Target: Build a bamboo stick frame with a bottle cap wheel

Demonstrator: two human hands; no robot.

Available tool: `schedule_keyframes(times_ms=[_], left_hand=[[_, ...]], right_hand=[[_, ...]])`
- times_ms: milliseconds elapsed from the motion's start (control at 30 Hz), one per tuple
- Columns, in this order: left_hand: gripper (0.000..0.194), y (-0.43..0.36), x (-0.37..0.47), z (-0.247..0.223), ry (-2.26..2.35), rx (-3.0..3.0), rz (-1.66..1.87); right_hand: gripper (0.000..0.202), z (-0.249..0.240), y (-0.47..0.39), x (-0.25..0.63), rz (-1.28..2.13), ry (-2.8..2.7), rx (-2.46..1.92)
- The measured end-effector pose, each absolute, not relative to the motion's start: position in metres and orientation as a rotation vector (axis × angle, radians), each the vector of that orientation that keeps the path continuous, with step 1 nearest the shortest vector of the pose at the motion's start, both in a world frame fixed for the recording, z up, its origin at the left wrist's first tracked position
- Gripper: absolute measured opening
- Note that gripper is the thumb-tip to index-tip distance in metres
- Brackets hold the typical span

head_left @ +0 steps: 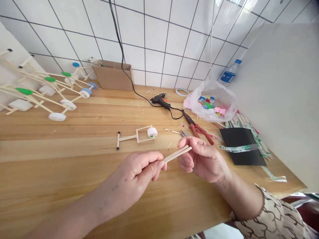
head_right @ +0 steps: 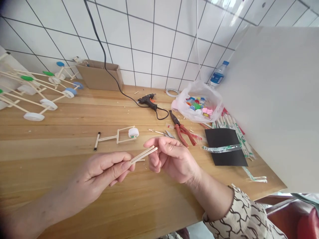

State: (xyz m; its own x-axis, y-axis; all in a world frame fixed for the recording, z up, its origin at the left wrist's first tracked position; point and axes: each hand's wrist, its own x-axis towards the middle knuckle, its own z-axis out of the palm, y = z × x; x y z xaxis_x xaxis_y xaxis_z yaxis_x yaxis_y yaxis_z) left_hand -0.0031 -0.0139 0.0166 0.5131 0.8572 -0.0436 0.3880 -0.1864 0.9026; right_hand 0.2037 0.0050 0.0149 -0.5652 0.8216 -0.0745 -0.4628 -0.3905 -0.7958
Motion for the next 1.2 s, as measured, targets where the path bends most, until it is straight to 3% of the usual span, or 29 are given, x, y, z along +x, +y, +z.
schedule_keyframes(times_ms=[1200], left_hand=[[0.033, -0.0141, 0.0033, 0.0242, 1.090, 1.721, 0.570]], right_hand=[[0.023, 0.0104, 0.0054, 0.2007, 1.992, -0.964, -0.755]])
